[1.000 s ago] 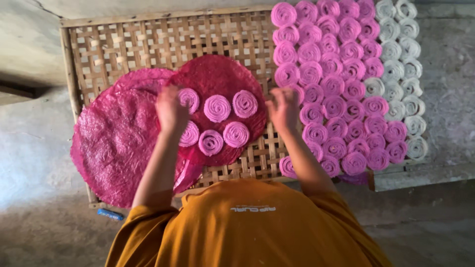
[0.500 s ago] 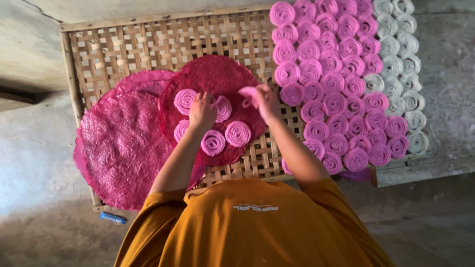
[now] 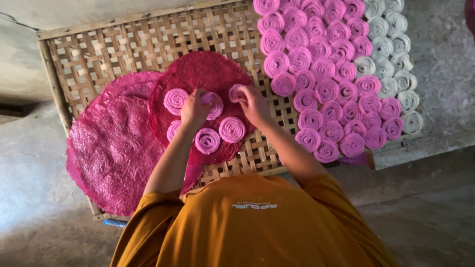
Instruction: The person arranges pink and white rolled decorative items onto circular pink bases placed on a woven mat. They pick up rolls from a nearby pile and place them in a pattern on the bases, then move a completed base aside.
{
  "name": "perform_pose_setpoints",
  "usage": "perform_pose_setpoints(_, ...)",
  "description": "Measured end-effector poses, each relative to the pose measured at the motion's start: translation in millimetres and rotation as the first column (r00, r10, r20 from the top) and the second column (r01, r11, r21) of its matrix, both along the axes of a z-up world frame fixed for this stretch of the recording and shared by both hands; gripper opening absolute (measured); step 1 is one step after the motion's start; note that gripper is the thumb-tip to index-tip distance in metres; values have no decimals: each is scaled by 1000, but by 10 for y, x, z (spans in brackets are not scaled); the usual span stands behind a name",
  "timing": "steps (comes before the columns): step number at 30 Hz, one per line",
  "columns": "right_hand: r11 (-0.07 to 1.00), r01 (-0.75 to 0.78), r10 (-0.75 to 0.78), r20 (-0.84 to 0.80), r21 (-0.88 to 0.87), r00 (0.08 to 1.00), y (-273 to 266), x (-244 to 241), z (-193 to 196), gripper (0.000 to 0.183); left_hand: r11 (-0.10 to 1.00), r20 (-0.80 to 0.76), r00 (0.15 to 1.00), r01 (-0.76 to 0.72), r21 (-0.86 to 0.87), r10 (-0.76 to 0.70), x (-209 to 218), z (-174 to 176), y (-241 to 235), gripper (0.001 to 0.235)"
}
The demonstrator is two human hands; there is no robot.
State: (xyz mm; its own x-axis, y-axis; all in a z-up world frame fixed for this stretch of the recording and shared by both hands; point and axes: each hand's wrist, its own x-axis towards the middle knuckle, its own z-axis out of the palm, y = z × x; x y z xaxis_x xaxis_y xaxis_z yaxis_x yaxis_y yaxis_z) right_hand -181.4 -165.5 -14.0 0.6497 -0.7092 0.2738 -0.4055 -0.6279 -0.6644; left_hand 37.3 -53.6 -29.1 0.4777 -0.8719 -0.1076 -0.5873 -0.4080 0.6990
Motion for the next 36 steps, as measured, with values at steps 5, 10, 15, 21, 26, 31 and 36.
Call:
perform_pose_setpoints(5, 950, -40, -13, -167, -310, 986, 143, 94, 177, 28, 1000, 0, 1000, -5, 7, 5, 1, 58, 54, 45)
perform_pose_setpoints(10, 974, -25, -24, -215, -223, 976, 22, 87, 66, 23, 1000, -5, 1000, 1, 29, -1, -10, 20, 75, 46)
perform_pose_setpoints(15, 738, 140, -272, 101, 661, 957, -277, -275, -93, 23, 1000, -59, 998, 18, 20, -17, 64, -78, 52, 41)
perform_pose_setpoints(21, 494, 119, -466, 146, 861, 872, -355, -1193, -298, 27, 999, -32, 999, 17, -34, -18, 102, -147, 44, 41)
perform_pose_setpoints(26, 878, 458, -458, -34, 140, 888, -289, -1337, -369, 31, 999, -72, 997, 20, -38, -23, 52, -158, 31, 40)
perform_pose_setpoints(31, 885, 443, -462, -163, -141, 872, -243, -1163, -6, 31, 997, -76, 997, 29, -70, -34, 72, -70, 37, 39)
perform_pose_setpoints(36, 748, 426, -513, -34, -509, 858, 157, -1019, 364, 48, 975, -148, 983, 79, -209, -111, -199, 300, 22, 32)
